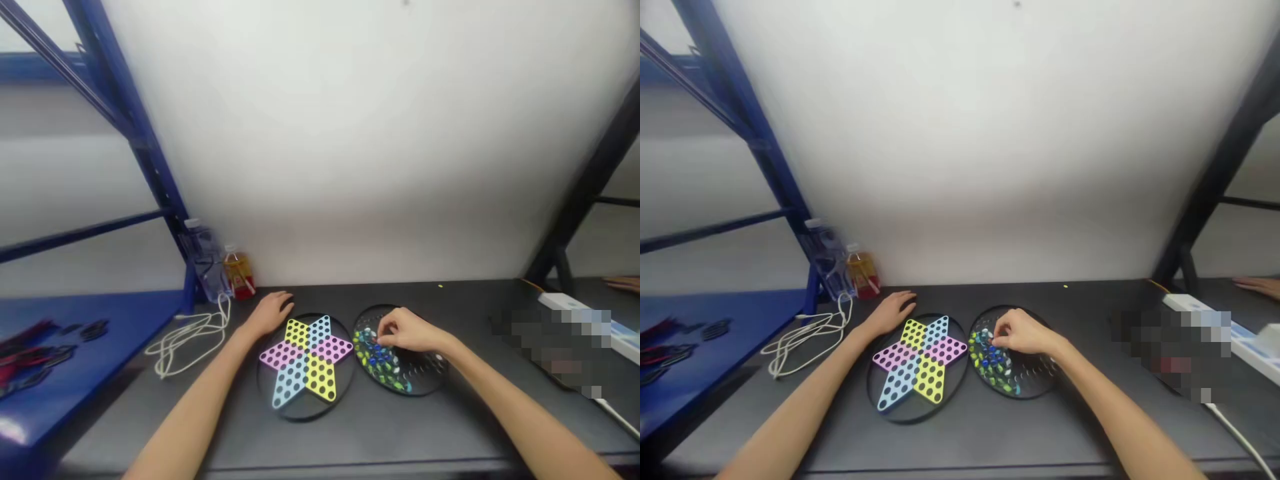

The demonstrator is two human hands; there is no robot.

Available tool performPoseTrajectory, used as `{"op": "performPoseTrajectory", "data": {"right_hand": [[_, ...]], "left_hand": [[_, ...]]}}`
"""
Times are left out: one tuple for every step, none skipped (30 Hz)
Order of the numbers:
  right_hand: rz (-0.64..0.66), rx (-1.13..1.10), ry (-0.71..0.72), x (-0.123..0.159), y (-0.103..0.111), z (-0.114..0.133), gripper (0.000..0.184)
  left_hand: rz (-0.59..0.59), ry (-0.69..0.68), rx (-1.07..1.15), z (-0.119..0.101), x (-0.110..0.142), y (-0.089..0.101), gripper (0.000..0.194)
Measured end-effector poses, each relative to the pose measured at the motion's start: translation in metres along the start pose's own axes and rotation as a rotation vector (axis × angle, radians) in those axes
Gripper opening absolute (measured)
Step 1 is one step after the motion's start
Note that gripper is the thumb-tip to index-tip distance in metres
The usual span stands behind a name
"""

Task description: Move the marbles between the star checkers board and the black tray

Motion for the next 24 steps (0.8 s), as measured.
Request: {"op": "performPoseTrajectory", "data": {"right_hand": [[-0.002,-0.022,-0.008,-0.001,0.000,-0.003,0.023],[-0.011,-0.059,-0.015,-0.002,0.001,-0.006,0.024],[-0.027,-0.119,-0.023,-0.002,0.002,-0.009,0.026],[-0.043,-0.209,-0.038,-0.002,0.005,-0.013,0.028],[-0.065,-0.336,-0.062,-0.002,0.008,-0.017,0.031],[-0.085,-0.495,-0.090,-0.001,0.011,-0.021,0.033],[-0.098,-0.672,-0.118,-0.001,0.013,-0.025,0.036],[-0.105,-0.848,-0.140,-0.001,0.014,-0.027,0.037],[-0.106,-1.004,-0.157,-0.001,0.014,-0.028,0.038],[-0.100,-1.126,-0.164,-0.001,0.014,-0.027,0.037],[-0.093,-1.209,-0.163,-0.002,0.013,-0.025,0.037],[-0.087,-1.257,-0.161,-0.004,0.012,-0.024,0.035],[-0.091,-1.277,-0.163,-0.006,0.010,-0.023,0.034],[-0.103,-1.277,-0.168,-0.007,0.008,-0.023,0.034],[-0.121,-1.259,-0.175,-0.008,0.005,-0.023,0.035],[-0.144,-1.220,-0.182,-0.009,0.003,-0.024,0.038],[-0.172,-1.154,-0.188,-0.009,0.001,-0.025,0.041],[-0.201,-1.054,-0.187,-0.008,0.002,-0.025,0.044],[-0.222,-0.918,-0.177,-0.007,0.003,-0.025,0.046],[-0.238,-0.754,-0.156,-0.006,0.006,-0.022,0.047],[-0.246,-0.578,-0.125,-0.004,0.009,-0.018,0.047],[-0.242,-0.406,-0.093,-0.002,0.011,-0.013,0.046],[-0.231,-0.257,-0.066,0.000,0.012,-0.008,0.044],[-0.214,-0.141,-0.050,0.001,0.011,-0.005,0.041]], "left_hand": [[0.001,-0.004,-0.001,-0.001,0.000,0.001,0.054],[0.002,-0.005,-0.004,-0.002,0.000,0.001,0.054],[0.003,-0.002,-0.006,-0.002,0.000,0.001,0.054],[0.006,0.003,-0.007,-0.002,0.000,0.001,0.054],[0.009,0.008,-0.005,-0.002,0.000,0.001,0.054],[0.011,0.013,-0.001,-0.001,0.000,0.001,0.053],[0.012,0.016,0.003,-0.001,0.000,0.000,0.053],[0.013,0.019,0.006,-0.001,0.000,0.000,0.053],[0.016,0.021,0.010,-0.001,-0.001,-0.001,0.053],[0.018,0.023,0.012,-0.001,-0.001,-0.001,0.053],[0.019,0.027,0.014,-0.001,-0.001,-0.002,0.052],[0.022,0.031,0.016,0.000,-0.001,-0.002,0.052],[0.024,0.034,0.018,0.000,-0.001,-0.002,0.052],[0.026,0.035,0.021,-0.001,-0.001,-0.002,0.051],[0.026,0.033,0.024,-0.002,-0.001,-0.002,0.051],[0.024,0.032,0.026,-0.002,-0.001,-0.002,0.050],[0.022,0.031,0.027,-0.003,-0.001,-0.001,0.050],[0.023,0.028,0.027,-0.004,-0.001,0.000,0.049],[0.024,0.025,0.026,-0.004,-0.001,0.000,0.049],[0.025,0.023,0.024,-0.005,-0.001,0.000,0.049],[0.024,0.023,0.021,-0.005,0.000,0.000,0.049],[0.025,0.022,0.018,-0.005,0.000,0.000,0.049],[0.027,0.021,0.014,-0.005,0.000,0.000,0.049],[0.027,0.018,0.010,-0.006,0.000,0.000,0.049]]}}
Point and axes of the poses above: each hand's wrist, its own x-axis away from the middle knuckle, its own y-axis out of the back of the hand, z = x × y, the point moved 8 cm from there along -x, towards the middle knuckle, and after that the axes turned 8 degrees about -x, right-handed, at the moved point
